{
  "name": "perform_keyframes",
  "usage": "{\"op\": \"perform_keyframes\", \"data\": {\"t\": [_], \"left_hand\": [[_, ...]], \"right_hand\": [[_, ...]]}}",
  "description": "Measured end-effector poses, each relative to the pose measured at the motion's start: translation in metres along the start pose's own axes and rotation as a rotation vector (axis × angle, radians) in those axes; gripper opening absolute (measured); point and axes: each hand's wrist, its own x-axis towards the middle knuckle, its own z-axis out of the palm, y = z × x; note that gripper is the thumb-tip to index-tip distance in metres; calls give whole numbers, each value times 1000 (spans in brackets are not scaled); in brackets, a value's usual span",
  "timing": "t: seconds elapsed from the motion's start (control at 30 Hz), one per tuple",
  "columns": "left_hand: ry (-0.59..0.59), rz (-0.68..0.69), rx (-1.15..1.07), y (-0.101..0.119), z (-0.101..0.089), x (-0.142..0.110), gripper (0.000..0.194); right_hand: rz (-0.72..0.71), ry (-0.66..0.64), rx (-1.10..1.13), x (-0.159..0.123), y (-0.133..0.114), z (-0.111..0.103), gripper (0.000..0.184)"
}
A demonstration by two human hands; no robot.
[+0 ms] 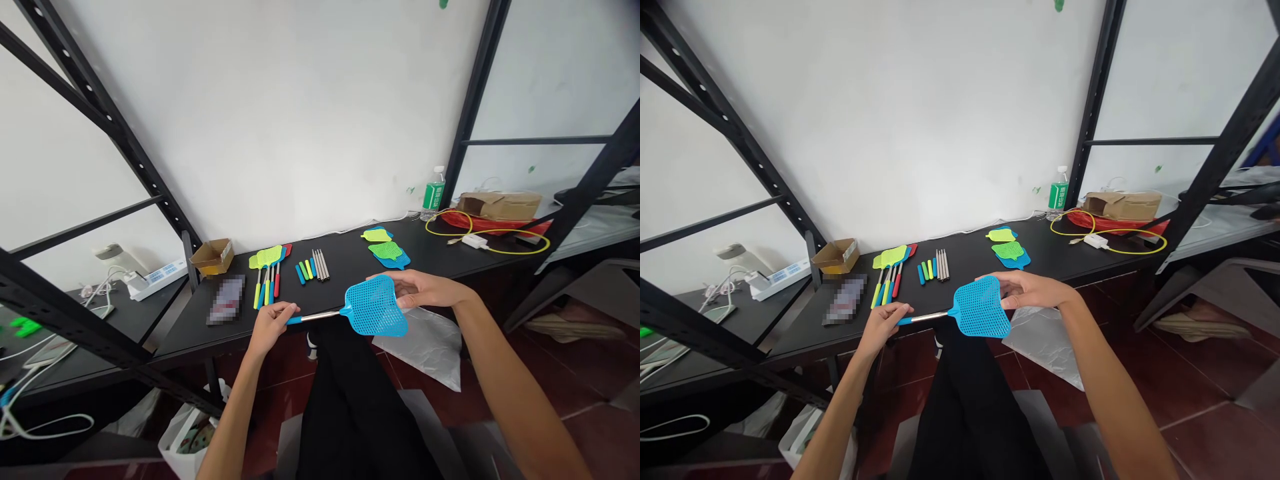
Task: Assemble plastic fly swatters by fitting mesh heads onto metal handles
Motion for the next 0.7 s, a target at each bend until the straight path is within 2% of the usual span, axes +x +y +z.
{"op": "perform_keyframes", "data": {"t": [0.27,0.47,0.6,0.7], "left_hand": [[18,12,36,0,-1,-1,54],[26,15,44,2,1,-2,55],[2,31,63,3,7,-1,55],[20,25,77,3,6,-1,54]], "right_hand": [[30,-23,-49,2,-9,4,74],[26,-58,13,3,-15,9,72],[4,1,112,21,-10,24,71],[-34,-114,249,38,-6,39,67]]}}
